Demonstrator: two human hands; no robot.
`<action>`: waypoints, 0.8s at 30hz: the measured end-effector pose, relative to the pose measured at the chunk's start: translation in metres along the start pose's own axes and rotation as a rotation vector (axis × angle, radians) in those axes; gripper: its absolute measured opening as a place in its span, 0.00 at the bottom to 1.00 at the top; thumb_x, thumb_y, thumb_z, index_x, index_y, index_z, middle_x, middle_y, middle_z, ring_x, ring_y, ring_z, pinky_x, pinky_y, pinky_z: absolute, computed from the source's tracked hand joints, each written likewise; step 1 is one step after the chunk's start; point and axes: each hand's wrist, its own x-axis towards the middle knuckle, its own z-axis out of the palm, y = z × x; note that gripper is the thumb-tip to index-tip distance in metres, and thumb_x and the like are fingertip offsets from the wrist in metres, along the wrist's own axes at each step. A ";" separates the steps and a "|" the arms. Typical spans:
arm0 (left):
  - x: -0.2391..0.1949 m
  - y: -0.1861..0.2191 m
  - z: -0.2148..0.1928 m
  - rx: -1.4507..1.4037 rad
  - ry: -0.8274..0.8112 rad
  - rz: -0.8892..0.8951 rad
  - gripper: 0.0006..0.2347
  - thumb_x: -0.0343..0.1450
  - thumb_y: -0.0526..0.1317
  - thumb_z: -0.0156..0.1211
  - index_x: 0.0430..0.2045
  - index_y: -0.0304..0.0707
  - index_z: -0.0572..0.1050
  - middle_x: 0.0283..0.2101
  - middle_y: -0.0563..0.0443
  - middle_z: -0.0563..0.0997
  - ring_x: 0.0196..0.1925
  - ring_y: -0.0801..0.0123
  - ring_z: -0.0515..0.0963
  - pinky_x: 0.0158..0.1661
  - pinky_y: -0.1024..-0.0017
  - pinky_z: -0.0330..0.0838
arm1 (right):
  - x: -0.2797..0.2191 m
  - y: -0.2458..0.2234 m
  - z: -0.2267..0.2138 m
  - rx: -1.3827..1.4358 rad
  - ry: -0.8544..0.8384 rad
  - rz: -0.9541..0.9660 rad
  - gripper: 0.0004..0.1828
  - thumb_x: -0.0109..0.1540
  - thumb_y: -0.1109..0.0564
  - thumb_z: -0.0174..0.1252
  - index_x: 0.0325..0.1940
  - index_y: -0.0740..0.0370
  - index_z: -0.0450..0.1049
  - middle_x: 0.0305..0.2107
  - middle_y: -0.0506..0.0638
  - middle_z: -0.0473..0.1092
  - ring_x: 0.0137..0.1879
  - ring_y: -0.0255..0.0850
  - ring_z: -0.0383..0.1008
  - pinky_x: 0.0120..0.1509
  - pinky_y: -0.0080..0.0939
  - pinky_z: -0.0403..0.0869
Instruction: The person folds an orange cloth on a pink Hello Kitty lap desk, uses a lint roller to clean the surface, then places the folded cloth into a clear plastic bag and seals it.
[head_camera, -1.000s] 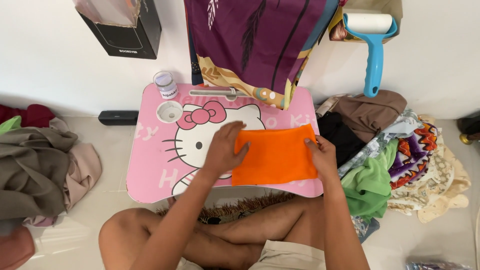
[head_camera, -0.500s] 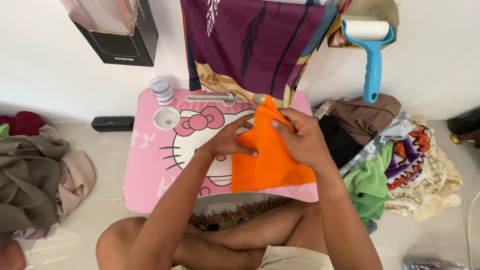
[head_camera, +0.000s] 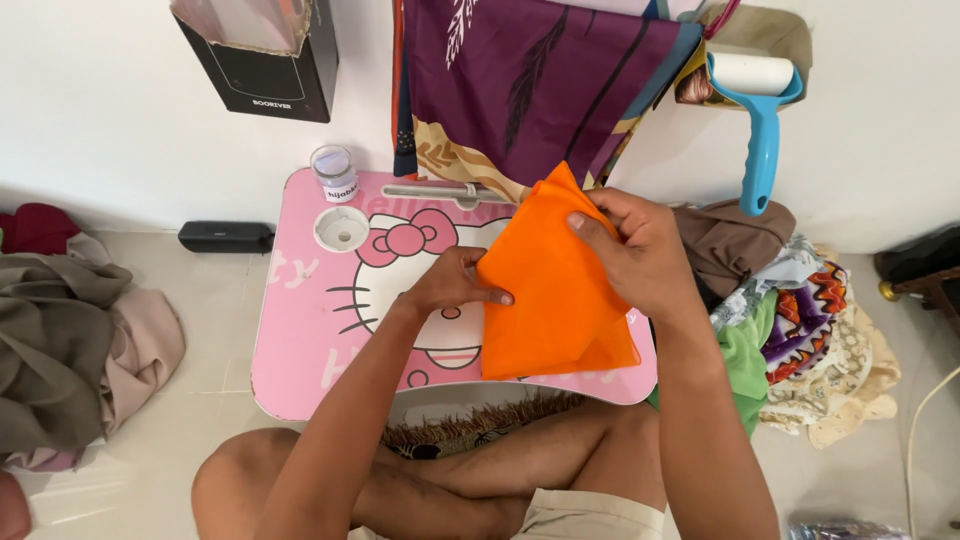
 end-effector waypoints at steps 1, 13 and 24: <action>-0.004 0.003 0.001 -0.002 0.000 0.003 0.24 0.53 0.41 0.87 0.40 0.36 0.83 0.40 0.47 0.86 0.51 0.60 0.81 0.70 0.54 0.54 | 0.001 -0.012 0.003 -0.003 0.000 -0.001 0.05 0.68 0.65 0.57 0.44 0.65 0.80 0.25 0.51 0.77 0.34 0.33 0.70 0.43 0.37 0.77; -0.019 -0.009 0.006 -0.124 0.046 0.251 0.15 0.59 0.37 0.83 0.38 0.45 0.86 0.40 0.57 0.87 0.50 0.72 0.82 0.71 0.56 0.54 | 0.005 -0.112 0.042 0.039 -0.134 -0.212 0.07 0.68 0.68 0.57 0.48 0.72 0.79 0.23 0.53 0.74 0.34 0.32 0.69 0.44 0.35 0.77; -0.091 0.005 -0.033 -0.196 0.197 0.337 0.07 0.73 0.38 0.64 0.39 0.36 0.82 0.44 0.49 0.86 0.46 0.66 0.85 0.49 0.69 0.83 | -0.008 -0.129 0.013 0.067 0.184 -0.160 0.11 0.66 0.57 0.61 0.50 0.64 0.77 0.37 0.40 0.71 0.44 0.29 0.69 0.48 0.28 0.69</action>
